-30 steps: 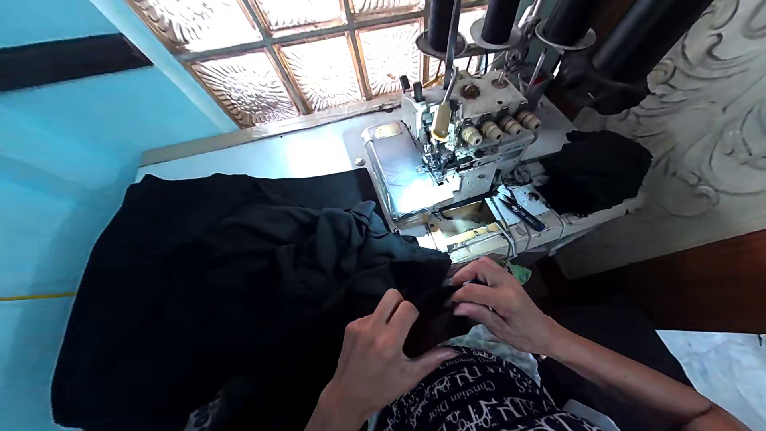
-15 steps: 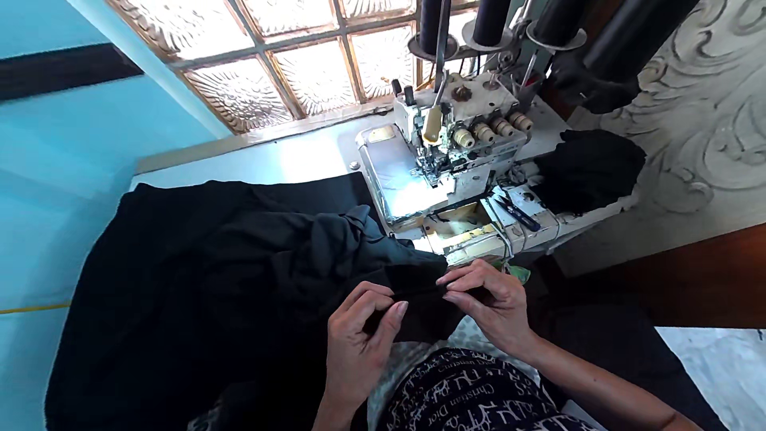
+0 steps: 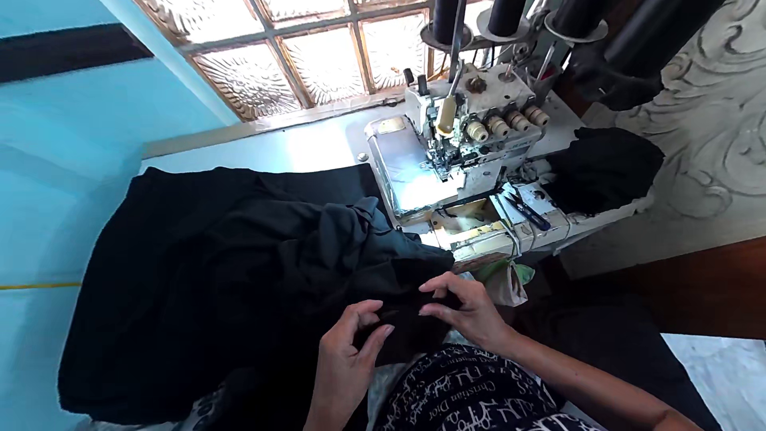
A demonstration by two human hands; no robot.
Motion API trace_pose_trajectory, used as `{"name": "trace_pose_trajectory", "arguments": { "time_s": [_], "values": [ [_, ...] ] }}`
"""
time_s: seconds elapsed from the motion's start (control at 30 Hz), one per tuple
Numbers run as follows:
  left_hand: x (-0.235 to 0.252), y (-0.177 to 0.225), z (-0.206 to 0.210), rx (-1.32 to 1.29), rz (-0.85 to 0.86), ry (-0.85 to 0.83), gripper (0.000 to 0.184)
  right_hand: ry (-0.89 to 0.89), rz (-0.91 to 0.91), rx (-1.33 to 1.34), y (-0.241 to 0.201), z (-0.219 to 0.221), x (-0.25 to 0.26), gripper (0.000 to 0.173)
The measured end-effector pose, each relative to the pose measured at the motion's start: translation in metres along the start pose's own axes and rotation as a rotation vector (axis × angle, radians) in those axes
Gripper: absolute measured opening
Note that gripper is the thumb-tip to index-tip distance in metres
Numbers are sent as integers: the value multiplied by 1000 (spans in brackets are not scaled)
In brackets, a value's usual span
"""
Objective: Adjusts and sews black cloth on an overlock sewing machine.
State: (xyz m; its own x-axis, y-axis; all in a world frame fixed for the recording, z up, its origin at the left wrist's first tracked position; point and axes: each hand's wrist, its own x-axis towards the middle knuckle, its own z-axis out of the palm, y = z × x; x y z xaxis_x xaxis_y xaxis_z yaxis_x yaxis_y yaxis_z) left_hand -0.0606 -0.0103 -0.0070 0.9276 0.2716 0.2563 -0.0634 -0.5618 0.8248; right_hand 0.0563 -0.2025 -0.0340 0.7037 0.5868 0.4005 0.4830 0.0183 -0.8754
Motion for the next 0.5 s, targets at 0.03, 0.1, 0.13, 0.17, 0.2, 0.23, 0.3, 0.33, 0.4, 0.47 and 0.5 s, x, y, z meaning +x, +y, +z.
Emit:
{"name": "trace_pose_trajectory", "arguments": {
  "time_s": [0.03,0.1,0.13,0.17,0.2,0.23,0.3,0.33,0.4,0.47,0.5],
  "values": [
    [-6,-5,-1,72,-25,-56,32,-79,121,82,3,2,-4,30],
    [-16,-15,-2,144,-49,-151,24,-217,364,263,8,4,-14,27],
    [-19,-20,-2,166,-46,-174,19,-256,463,328,9,5,-18,23],
    [-22,-23,-3,178,-38,-191,17,-275,536,366,10,6,-21,18],
    [-23,-26,-4,176,-30,-204,16,-273,582,379,10,8,-23,14],
    [-22,-27,-6,173,-15,-207,16,-257,603,376,10,10,-22,10],
    [-15,-29,-11,159,30,-194,17,-211,563,334,8,12,-18,7],
    [-8,-29,-14,152,58,-180,17,-186,494,289,7,13,-14,7],
    [10,-28,-20,129,110,-150,16,-149,256,139,6,14,-3,12],
    [32,-29,-24,111,137,-145,14,-131,18,-53,4,13,14,13],
    [44,-30,-24,106,128,-161,13,-134,-54,-148,3,13,23,13]
  ]
}}
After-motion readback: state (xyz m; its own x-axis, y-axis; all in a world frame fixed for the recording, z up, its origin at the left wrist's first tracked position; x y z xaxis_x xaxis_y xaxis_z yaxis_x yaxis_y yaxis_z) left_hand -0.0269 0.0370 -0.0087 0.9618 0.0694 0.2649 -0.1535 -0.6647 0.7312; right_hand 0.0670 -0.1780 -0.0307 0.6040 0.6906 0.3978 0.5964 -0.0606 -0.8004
